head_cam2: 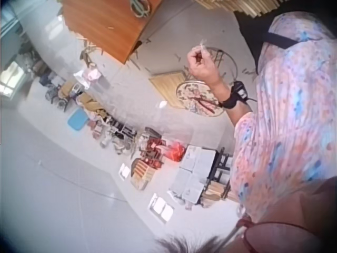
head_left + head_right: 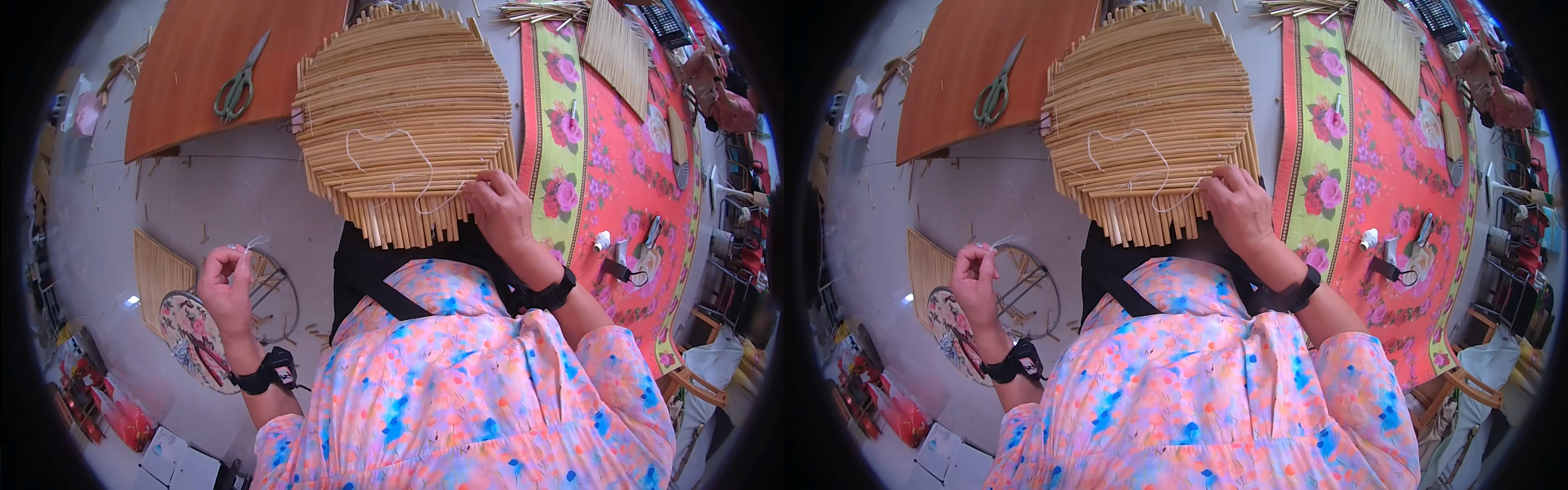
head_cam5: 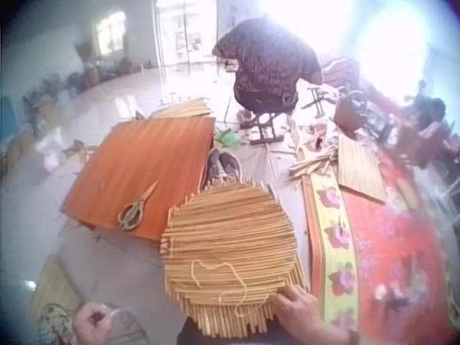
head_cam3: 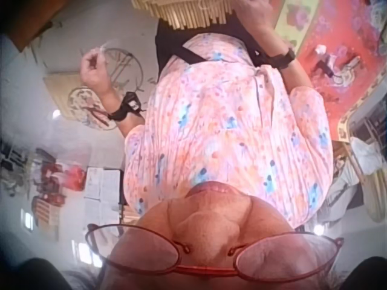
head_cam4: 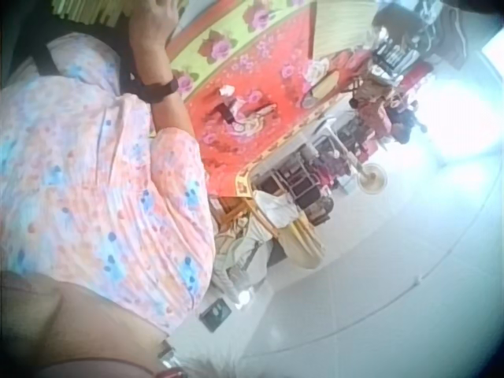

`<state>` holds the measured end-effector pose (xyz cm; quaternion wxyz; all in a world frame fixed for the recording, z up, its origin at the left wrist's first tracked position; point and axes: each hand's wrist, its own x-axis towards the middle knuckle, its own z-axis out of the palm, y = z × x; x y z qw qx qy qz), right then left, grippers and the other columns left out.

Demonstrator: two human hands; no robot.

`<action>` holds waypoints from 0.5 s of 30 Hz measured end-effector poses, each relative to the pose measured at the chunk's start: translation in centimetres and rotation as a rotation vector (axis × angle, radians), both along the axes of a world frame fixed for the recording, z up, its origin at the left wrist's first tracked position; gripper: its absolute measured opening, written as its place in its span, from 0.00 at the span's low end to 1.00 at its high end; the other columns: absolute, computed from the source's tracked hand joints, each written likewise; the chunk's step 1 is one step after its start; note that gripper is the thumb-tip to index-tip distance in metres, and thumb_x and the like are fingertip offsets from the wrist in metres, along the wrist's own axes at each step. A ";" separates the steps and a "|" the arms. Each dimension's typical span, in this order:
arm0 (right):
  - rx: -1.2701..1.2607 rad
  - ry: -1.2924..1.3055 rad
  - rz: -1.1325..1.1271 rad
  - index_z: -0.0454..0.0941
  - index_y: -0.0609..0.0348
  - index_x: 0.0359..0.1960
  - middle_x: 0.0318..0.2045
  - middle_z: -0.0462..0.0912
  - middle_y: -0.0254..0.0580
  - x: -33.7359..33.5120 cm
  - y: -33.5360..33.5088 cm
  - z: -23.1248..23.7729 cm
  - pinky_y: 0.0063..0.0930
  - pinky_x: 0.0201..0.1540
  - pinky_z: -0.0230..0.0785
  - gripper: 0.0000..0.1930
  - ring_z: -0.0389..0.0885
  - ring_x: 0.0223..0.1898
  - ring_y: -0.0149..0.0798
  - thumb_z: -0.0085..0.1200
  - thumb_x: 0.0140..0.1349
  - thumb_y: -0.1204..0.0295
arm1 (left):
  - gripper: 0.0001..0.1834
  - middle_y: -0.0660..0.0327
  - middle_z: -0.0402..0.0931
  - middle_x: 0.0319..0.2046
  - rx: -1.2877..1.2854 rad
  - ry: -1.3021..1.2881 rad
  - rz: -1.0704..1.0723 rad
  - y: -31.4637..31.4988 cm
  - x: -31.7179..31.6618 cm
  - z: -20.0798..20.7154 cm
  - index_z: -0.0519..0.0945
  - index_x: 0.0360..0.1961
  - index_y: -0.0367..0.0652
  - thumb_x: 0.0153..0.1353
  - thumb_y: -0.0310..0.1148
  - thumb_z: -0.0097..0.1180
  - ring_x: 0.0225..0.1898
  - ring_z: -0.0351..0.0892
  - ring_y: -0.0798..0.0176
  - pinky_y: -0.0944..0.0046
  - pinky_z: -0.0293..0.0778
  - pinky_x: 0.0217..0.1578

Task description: The person weaves a round bamboo basket by threading a white string through the vertical bamboo slats. They pull the string tight to secure the weave and occasionally use a marker to make a small mark on the basket.

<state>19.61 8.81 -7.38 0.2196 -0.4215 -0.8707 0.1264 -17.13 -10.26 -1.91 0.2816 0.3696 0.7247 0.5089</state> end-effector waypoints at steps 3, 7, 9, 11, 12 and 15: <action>0.004 -0.011 0.008 0.83 0.52 0.34 0.36 0.80 0.37 -0.1 0.0 0.0 0.35 0.32 0.75 0.04 0.83 0.33 0.44 0.63 0.58 0.74 | 0.05 0.61 0.77 0.38 -0.019 -0.001 0.014 -0.2 0.2 -0.1 0.75 0.33 0.37 0.63 0.19 0.58 0.27 0.71 0.77 0.77 0.68 0.27; -0.001 -0.046 -0.027 0.84 0.51 0.34 0.36 0.80 0.35 -0.1 -0.2 0.1 0.35 0.30 0.75 0.03 0.83 0.30 0.42 0.63 0.58 0.73 | 0.05 0.61 0.77 0.38 -0.034 -0.017 0.024 -0.2 -0.2 -0.5 0.75 0.33 0.37 0.63 0.19 0.58 0.27 0.71 0.77 0.77 0.68 0.27; -0.011 -0.053 -0.056 0.84 0.50 0.34 0.36 0.80 0.34 -0.1 -0.3 0.2 0.35 0.30 0.75 0.03 0.83 0.30 0.42 0.63 0.58 0.72 | 0.04 0.61 0.77 0.38 -0.039 -0.023 0.035 -0.2 -0.3 -0.5 0.75 0.34 0.37 0.63 0.19 0.58 0.27 0.71 0.77 0.77 0.67 0.27; -0.022 -0.048 -0.087 0.84 0.49 0.33 0.36 0.80 0.34 -0.1 -0.4 0.2 0.35 0.29 0.75 0.03 0.83 0.30 0.42 0.63 0.58 0.72 | 0.04 0.62 0.77 0.38 -0.045 -0.006 0.051 -0.1 -0.4 -0.2 0.75 0.34 0.37 0.63 0.19 0.58 0.27 0.71 0.77 0.77 0.67 0.27; -0.030 -0.047 -0.098 0.84 0.49 0.33 0.36 0.81 0.34 -0.1 -0.3 0.1 0.35 0.29 0.76 0.03 0.83 0.30 0.41 0.64 0.58 0.71 | 0.04 0.62 0.77 0.38 -0.039 -0.002 0.045 -0.3 -0.6 -0.2 0.75 0.33 0.37 0.63 0.19 0.58 0.28 0.71 0.77 0.77 0.66 0.27; -0.064 -0.046 -0.131 0.83 0.48 0.32 0.37 0.81 0.34 0.0 -0.2 -0.1 0.35 0.29 0.76 0.02 0.83 0.30 0.41 0.63 0.57 0.71 | 0.04 0.63 0.76 0.37 -0.025 0.010 0.033 -0.7 -1.0 -0.3 0.75 0.34 0.37 0.64 0.19 0.58 0.28 0.70 0.77 0.76 0.66 0.28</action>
